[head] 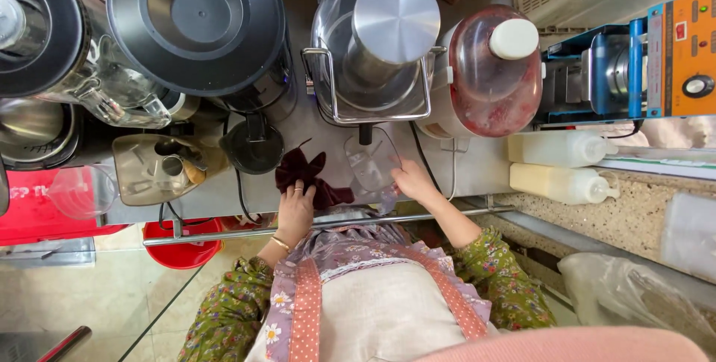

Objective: Organize spoons, operate blenders at a juice stall, and restock plastic cups.

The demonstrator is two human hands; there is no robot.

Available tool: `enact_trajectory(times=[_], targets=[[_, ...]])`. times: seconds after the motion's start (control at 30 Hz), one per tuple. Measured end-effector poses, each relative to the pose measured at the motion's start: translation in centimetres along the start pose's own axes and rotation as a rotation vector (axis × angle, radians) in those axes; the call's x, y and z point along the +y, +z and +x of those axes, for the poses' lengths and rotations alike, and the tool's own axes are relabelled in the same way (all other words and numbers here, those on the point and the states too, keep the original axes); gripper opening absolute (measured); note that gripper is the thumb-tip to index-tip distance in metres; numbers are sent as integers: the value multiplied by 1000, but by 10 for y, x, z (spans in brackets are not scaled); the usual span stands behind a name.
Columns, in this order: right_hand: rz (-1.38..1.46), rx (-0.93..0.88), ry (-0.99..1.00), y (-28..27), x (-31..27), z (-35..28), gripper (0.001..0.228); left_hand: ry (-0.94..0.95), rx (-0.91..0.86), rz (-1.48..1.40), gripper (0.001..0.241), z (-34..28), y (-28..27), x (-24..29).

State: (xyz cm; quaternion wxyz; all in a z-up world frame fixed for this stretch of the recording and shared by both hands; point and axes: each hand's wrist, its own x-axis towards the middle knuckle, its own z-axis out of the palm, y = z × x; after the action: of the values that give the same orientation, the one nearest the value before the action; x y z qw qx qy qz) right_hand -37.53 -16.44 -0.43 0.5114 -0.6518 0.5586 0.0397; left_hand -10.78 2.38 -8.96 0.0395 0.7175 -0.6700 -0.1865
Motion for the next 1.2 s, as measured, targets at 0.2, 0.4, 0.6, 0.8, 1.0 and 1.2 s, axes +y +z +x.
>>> enact_trajectory(times=[0.2, 0.4, 0.6, 0.8, 1.0, 1.2], targets=[[585, 64, 144, 72, -21, -9, 62, -4, 33, -138, 57, -11, -12, -13], [483, 416, 51, 76, -8, -12, 48, 50, -38, -170, 60, -1, -23, -17], [334, 133, -57, 14, 81, -2, 34, 30, -290, 98, 39, 8, -93, 26], [756, 716, 197, -139, 153, 24, 41, 119, -661, -1411, 57, 98, -145, 152], [1085, 513, -341, -223, 126, 84, 52, -37, -28, -1682, 72, 256, -55, 242], [1248, 322, -551, -202, 96, 93, 61, -192, 231, -2055, 74, 296, -65, 252]])
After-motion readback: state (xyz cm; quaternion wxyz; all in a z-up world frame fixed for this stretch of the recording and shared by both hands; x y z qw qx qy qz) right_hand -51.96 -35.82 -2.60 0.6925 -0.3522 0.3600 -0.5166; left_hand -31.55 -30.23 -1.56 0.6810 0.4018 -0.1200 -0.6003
